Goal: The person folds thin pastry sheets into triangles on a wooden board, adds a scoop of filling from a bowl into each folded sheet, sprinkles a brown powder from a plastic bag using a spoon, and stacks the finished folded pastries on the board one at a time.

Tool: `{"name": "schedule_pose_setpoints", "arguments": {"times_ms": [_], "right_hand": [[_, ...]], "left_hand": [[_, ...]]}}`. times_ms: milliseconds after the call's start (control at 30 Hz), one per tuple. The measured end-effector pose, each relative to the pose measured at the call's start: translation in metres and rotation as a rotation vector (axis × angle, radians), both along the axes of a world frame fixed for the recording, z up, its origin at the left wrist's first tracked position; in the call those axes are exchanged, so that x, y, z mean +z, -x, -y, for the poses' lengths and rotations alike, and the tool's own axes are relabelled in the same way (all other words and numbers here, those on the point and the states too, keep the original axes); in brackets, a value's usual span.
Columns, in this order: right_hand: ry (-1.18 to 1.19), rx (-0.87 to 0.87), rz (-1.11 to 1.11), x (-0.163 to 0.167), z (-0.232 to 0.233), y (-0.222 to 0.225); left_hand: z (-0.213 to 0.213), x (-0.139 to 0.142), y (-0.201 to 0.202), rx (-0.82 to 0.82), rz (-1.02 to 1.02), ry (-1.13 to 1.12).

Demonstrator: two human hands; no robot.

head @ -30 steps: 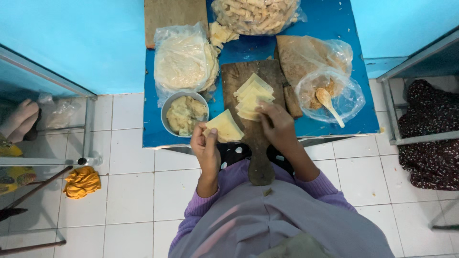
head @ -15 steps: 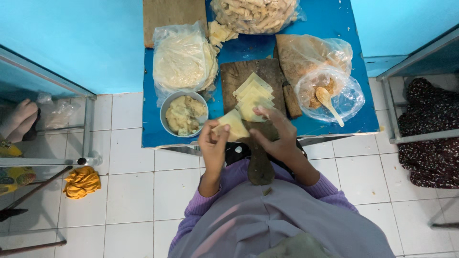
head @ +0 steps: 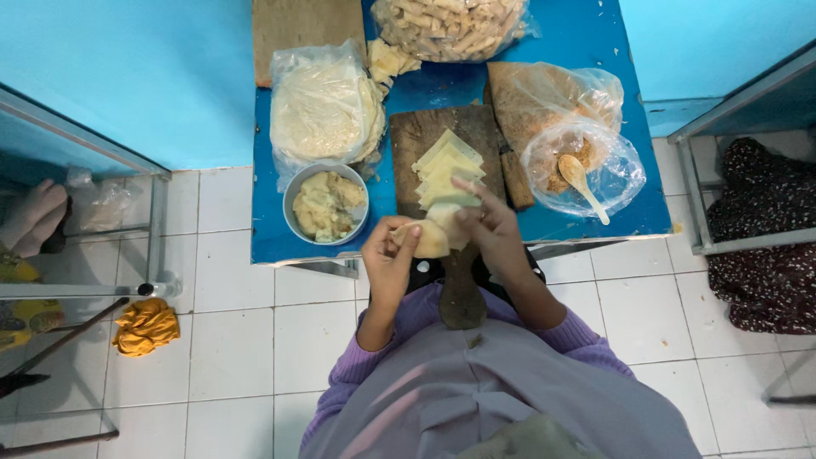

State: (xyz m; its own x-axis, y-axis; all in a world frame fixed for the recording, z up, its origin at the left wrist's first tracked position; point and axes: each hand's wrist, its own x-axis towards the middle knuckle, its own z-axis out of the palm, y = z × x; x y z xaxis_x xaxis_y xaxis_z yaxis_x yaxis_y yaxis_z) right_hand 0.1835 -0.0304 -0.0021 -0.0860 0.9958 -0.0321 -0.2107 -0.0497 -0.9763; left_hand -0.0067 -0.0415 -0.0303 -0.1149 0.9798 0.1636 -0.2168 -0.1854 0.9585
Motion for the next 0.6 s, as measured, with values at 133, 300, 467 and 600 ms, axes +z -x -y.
{"name": "schedule_pose_setpoints", "arguments": {"times_ms": [133, 300, 467, 600], "right_hand": [[-0.093, -0.154, -0.241, -0.002, -0.014, -0.017], [-0.525, -0.437, 0.671, 0.004, -0.014, -0.019], [-0.797, -0.168, 0.992, 0.011, -0.005, 0.009], [-0.800, -0.162, 1.005, 0.019, 0.002, 0.012]], "left_hand": [[0.000, 0.003, 0.010, 0.057, 0.051, -0.010], [-0.002, 0.005, 0.018, 0.113, 0.084, -0.006], [-0.003, 0.005, 0.021, 0.121, 0.077, -0.004], [-0.002, 0.004, 0.022, 0.125, 0.070, -0.012]]}}
